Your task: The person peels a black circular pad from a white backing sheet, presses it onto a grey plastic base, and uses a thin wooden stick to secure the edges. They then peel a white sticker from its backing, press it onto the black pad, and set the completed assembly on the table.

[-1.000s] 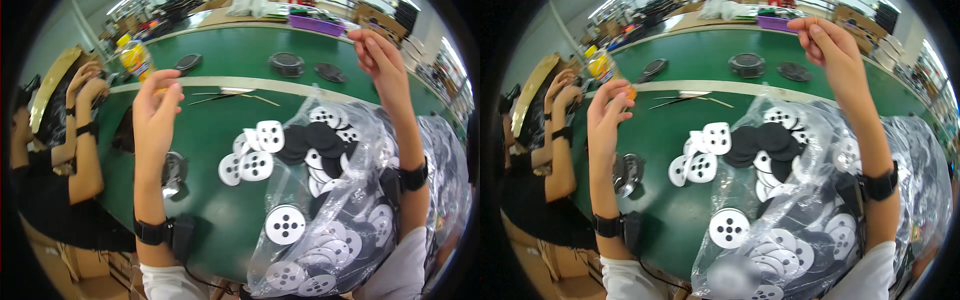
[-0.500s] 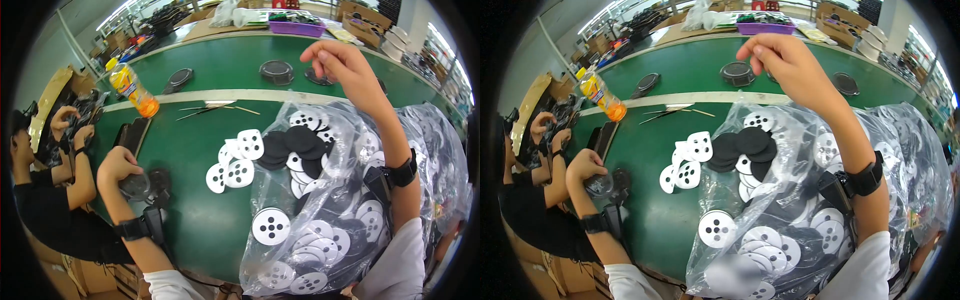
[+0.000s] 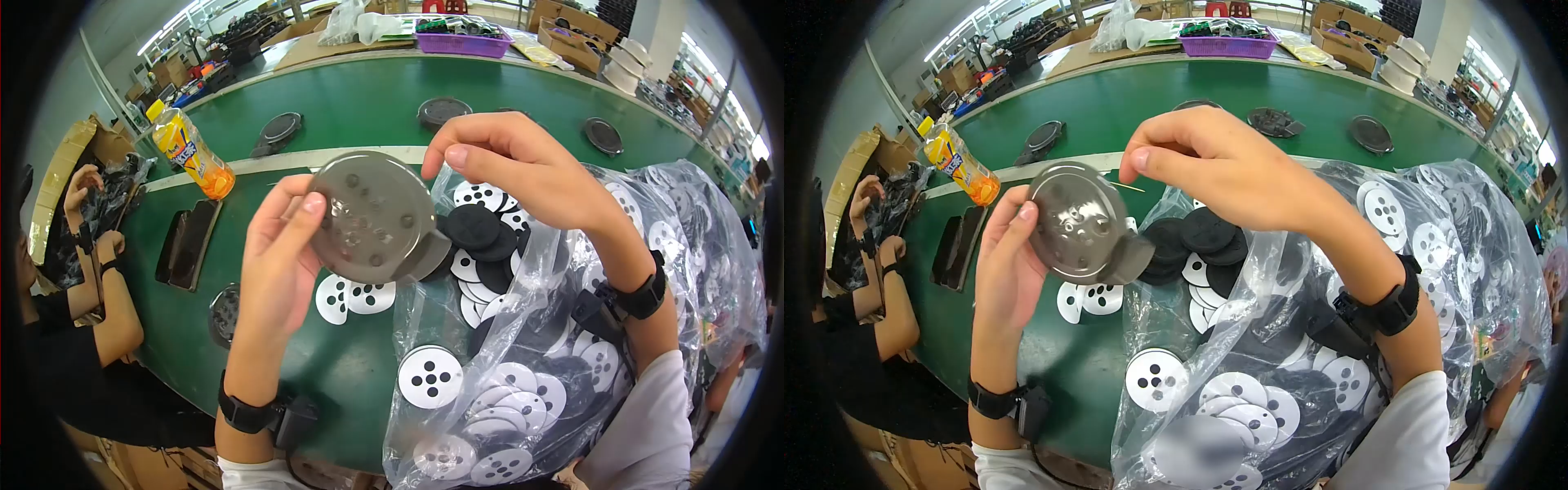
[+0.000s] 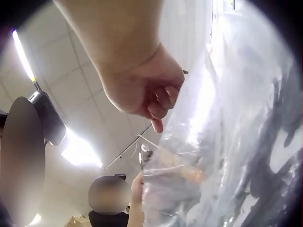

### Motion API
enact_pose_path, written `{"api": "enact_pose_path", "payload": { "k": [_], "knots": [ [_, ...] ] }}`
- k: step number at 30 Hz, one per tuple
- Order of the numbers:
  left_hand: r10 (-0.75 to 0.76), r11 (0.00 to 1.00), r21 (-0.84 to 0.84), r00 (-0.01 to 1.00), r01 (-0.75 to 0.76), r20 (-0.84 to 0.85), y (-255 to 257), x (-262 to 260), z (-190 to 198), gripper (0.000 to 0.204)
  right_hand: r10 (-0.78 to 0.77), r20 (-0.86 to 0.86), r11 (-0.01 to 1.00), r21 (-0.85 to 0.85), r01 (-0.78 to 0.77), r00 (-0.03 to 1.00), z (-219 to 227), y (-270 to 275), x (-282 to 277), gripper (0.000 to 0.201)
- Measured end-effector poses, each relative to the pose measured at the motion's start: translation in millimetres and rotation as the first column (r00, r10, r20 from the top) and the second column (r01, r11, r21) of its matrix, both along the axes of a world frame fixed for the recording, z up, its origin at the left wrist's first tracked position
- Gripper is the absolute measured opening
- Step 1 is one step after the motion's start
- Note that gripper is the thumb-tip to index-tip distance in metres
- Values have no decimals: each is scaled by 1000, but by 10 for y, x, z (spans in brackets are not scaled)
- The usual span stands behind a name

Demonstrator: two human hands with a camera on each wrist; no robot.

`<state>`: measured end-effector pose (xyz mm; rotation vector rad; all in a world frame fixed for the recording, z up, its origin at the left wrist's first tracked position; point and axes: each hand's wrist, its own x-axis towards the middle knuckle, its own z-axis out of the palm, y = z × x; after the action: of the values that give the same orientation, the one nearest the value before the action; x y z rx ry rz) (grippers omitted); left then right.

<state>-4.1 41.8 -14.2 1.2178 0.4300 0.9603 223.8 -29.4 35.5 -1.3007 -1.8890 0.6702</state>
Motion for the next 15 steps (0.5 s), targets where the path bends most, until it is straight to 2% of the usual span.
{"api": "enact_pose_path", "payload": {
  "k": [2,4,7,10,13,15],
  "knots": [
    [31,999,15,999,-31,-27,-69,49,-10,16,15,-110,999,-48,-20,994,-41,-18,-63,23],
    [10,999,-48,1000,-9,30,-121,75,0,17,9,-98,1000,-16,-11,995,-91,-31,-126,22],
    [70,997,-19,997,-70,36,-161,106,-26,17,6,-81,999,35,-4,997,-100,-20,-159,20],
    [77,997,-11,997,-77,-22,-177,66,61,18,8,-66,998,56,-4,998,-106,-37,-168,19],
    [92,992,-87,995,-96,-41,-162,45,75,21,-20,-3,998,59,20,1000,-79,-10,-142,20],
    [119,986,-116,993,-120,-10,-106,20,48,23,-130,183,987,-66,144,974,-54,-18,-122,20]
  ]
}}
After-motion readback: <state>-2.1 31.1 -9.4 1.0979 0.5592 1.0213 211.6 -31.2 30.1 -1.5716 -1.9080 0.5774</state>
